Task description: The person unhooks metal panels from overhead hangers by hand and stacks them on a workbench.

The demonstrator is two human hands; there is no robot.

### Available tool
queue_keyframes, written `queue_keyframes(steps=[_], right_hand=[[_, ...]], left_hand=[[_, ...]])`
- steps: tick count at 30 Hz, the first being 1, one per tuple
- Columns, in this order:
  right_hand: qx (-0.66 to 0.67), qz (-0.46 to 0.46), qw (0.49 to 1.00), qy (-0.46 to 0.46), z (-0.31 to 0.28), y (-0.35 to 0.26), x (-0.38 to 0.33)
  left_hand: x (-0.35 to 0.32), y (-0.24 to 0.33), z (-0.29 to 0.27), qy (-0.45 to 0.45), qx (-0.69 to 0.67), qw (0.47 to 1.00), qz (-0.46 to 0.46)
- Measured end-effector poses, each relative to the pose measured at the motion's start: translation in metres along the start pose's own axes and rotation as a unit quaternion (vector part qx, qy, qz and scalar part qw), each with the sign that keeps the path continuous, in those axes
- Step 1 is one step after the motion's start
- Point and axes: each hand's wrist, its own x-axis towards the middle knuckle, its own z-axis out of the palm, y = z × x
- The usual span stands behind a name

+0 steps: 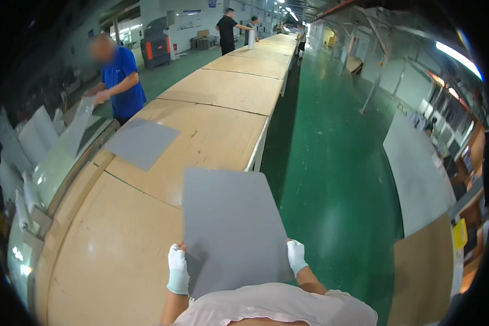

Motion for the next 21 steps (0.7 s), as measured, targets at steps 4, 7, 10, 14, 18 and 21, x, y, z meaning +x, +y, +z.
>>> queue_keyframes(steps=[4, 7, 10, 14, 18, 21], right_hand=[[-0.064, -0.09, 0.992, -0.067, 0.034, -0.024, 0.078], [0.05, -0.005, 0.992, -0.114, 0.057, -0.087, 0.128], [0.159, 0.04, 0.978, -0.128, 0.095, -0.133, 0.182], [0.127, -0.046, 0.967, -0.217, 0.182, -0.195, 0.272], [0.047, -0.18, 0.94, -0.287, 0.279, -0.231, 0.4], [0.103, -0.131, 0.919, -0.357, 0.359, -0.285, 0.422]], left_hand=[[0.058, -0.014, -0.004, 0.066, -0.006, 0.997, -0.042], [0.101, 0.021, 0.001, 0.098, 0.017, 0.994, -0.041], [0.145, 0.031, -0.008, 0.083, -0.004, 0.997, 0.001], [0.206, -0.027, -0.042, 0.135, -0.089, 0.986, -0.045], [0.279, -0.051, -0.023, 0.207, -0.131, 0.967, -0.065], [0.326, -0.047, -0.042, 0.303, -0.168, 0.926, -0.146]])
